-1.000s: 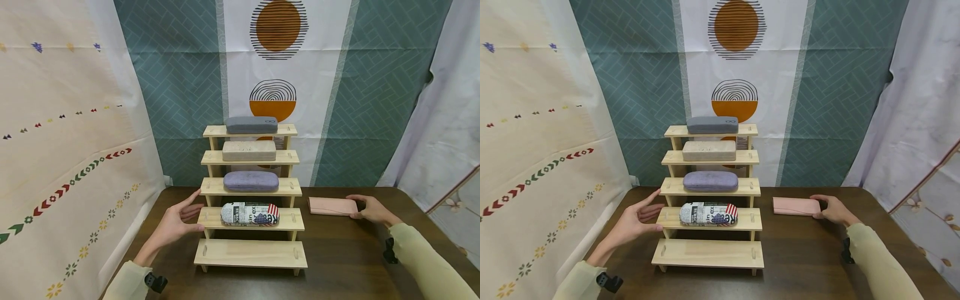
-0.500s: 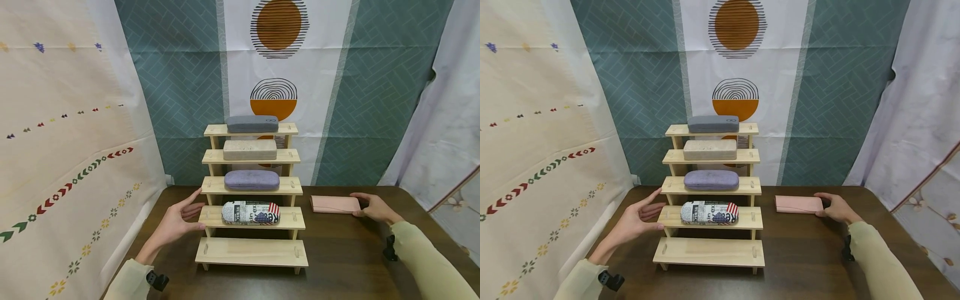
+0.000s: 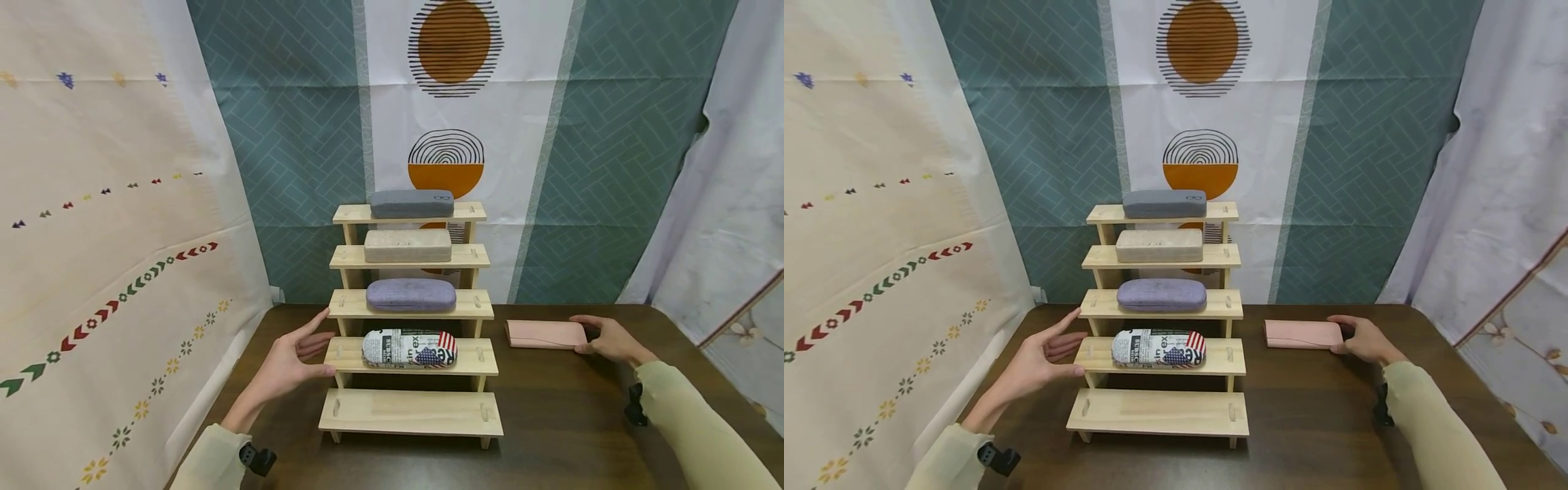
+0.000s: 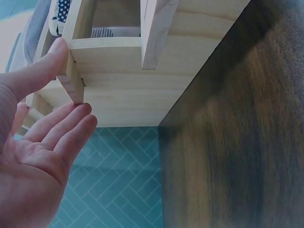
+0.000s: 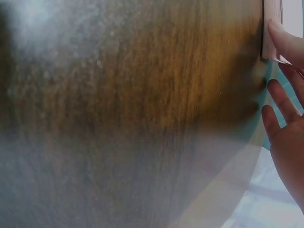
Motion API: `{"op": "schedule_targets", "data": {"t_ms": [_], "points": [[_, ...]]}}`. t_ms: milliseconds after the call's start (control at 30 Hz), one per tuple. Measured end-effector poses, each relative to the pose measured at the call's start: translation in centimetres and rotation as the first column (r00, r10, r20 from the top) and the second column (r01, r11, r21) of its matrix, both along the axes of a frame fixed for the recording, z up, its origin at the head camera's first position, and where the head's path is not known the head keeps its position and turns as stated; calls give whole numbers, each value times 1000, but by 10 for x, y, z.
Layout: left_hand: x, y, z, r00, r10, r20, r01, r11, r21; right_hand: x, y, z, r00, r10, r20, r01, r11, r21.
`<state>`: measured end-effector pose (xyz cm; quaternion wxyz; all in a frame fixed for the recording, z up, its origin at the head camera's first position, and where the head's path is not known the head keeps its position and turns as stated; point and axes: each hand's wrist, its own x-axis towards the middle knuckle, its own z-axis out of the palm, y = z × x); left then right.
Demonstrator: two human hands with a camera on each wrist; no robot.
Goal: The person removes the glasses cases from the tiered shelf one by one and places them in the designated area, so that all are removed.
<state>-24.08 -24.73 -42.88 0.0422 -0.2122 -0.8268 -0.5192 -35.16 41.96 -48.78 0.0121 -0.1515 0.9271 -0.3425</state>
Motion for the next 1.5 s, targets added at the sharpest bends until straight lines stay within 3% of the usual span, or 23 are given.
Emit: {"op": "schedule_targets", "data": {"t_ms": [300, 567, 933, 1100, 1400, 1500], "points": [[0, 1, -1, 1000, -4, 0, 4, 1000, 3, 2, 4, 1, 1000, 4, 1, -4, 1000, 1], [-1, 0, -2, 1000, -8, 0, 8, 1000, 10, 15, 12, 8, 999, 1, -35, -1, 1000, 27], [-1, -1, -2, 1000, -11, -7, 12, 1000, 6, 63, -15, 36, 982, 14, -190, 2, 997, 83], [-2, -2, -1, 1000, -6, -8, 6, 1000, 5, 87, -44, 48, 960, 37, -277, -11, 995, 96], [-3, -3, -2, 1000, -19, -5, 19, 1000, 2, 132, -103, 70, 940, 37, -340, -12, 997, 75], [-3, -2, -2, 1000, -17, -5, 17, 1000, 1, 146, -121, 75, 916, 46, -398, -21, 998, 66]]}}
